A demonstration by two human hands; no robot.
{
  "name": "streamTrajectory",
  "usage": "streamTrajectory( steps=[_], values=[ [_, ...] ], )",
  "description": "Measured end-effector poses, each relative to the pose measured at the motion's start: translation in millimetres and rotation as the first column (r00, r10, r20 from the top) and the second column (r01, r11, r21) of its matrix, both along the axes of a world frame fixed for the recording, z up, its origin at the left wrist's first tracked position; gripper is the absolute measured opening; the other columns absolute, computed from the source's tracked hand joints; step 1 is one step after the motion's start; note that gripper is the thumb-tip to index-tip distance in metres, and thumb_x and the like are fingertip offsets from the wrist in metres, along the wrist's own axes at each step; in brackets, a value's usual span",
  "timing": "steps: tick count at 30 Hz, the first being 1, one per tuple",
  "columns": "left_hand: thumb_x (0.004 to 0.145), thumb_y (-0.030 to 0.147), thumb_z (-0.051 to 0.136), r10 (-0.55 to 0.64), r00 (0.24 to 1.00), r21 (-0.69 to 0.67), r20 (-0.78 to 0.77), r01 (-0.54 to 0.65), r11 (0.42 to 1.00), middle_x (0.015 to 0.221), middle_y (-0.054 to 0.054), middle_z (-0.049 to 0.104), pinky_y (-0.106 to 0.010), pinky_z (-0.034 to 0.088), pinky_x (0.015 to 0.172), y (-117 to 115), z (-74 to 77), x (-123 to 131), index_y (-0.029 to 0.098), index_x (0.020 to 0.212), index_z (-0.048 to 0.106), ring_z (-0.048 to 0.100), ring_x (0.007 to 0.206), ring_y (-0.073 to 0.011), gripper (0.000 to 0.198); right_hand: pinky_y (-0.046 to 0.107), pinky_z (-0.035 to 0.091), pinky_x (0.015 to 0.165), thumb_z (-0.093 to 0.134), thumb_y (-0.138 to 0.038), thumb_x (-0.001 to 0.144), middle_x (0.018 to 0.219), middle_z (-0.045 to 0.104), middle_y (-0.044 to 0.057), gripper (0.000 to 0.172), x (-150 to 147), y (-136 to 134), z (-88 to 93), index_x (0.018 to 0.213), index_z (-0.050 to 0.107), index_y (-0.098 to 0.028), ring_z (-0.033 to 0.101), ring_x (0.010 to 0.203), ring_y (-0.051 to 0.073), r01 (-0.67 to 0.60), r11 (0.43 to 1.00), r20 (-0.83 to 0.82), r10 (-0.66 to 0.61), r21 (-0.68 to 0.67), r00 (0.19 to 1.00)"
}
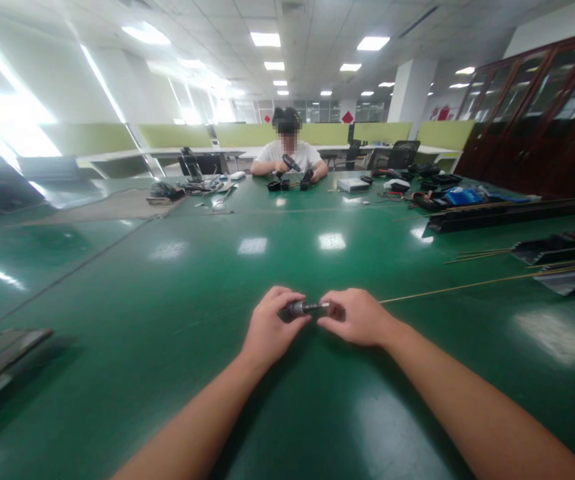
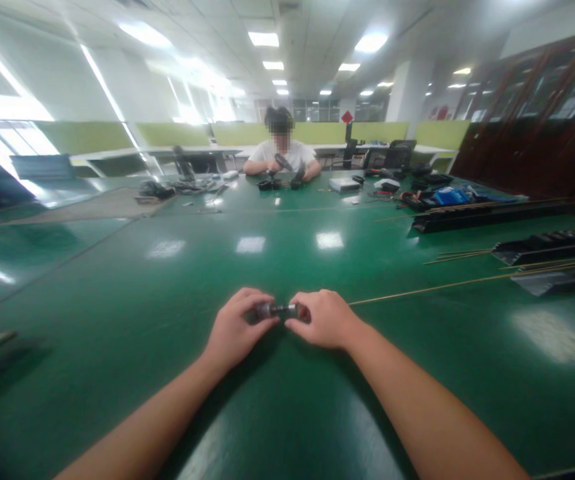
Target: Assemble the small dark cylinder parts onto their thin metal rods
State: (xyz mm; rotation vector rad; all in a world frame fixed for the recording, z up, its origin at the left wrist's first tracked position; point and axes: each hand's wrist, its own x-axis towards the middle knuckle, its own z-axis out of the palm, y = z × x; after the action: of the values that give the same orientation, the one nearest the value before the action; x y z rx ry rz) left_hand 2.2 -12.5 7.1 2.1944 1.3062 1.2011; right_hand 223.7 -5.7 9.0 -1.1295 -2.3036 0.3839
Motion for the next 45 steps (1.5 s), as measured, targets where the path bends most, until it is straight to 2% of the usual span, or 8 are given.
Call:
streamTrajectory(
  steps=[5, 14, 28, 45],
  values=[
    [0.075, 0.016, 0.074, -0.002, 1.000, 0.014, -0.016, 0.002, 1.000, 0.098, -0.004, 0.063, -0.033, 0.051, 0.085, -1.0, 0.5, 0.4, 0.022, 0.096, 0.071, 0.060, 0.093, -0.0185, 0.022, 0.025, 0.046, 0.066, 0.072, -0.034, 0.081, 0.080, 0.073, 0.001, 0.025, 0.1, -0.1, 0.5, 0.103, 0.068, -0.023, 0.066, 0.068, 0.015, -0.019, 1.000, -0.030, 0.019, -0.017, 0.999],
    [0.075, 0.017, 0.072, -0.024, 1.000, 0.010, -0.017, 0.024, 1.000, 0.096, -0.004, 0.063, -0.032, 0.051, 0.083, -3.4, 1.6, 3.5, 0.022, 0.094, 0.071, 0.060, 0.092, -0.0189, 0.020, 0.027, 0.048, 0.070, 0.071, -0.036, 0.081, 0.084, 0.073, 0.002, 0.028, -1.2, 0.2, -0.7, 0.106, 0.068, -0.023, 0.067, 0.074, 0.017, -0.044, 0.999, -0.042, 0.044, -0.001, 0.998],
    [0.075, 0.019, 0.074, -0.062, 0.998, -0.009, -0.020, 0.062, 0.998, 0.095, -0.004, 0.064, -0.031, 0.050, 0.083, -4.6, 0.5, 5.6, 0.022, 0.095, 0.071, 0.061, 0.091, -0.0186, 0.020, 0.027, 0.048, 0.075, 0.066, -0.030, 0.086, 0.091, 0.074, 0.003, 0.018, -4.4, 0.6, -4.5, 0.102, 0.069, -0.023, 0.067, 0.080, 0.017, -0.120, 0.992, -0.065, 0.122, 0.033, 0.990],
    [0.074, 0.026, 0.077, -0.037, 0.999, -0.012, -0.023, 0.037, 0.999, 0.093, -0.004, 0.065, -0.030, 0.050, 0.080, -5.5, -0.1, 5.6, 0.022, 0.093, 0.073, 0.062, 0.088, -0.0183, 0.019, 0.028, 0.049, 0.079, 0.066, -0.023, 0.085, 0.094, 0.075, 0.003, 0.015, -4.3, 3.1, -7.1, 0.098, 0.071, -0.022, 0.068, 0.083, 0.018, -0.120, 0.990, -0.100, 0.127, 0.072, 0.987]
  ],
)
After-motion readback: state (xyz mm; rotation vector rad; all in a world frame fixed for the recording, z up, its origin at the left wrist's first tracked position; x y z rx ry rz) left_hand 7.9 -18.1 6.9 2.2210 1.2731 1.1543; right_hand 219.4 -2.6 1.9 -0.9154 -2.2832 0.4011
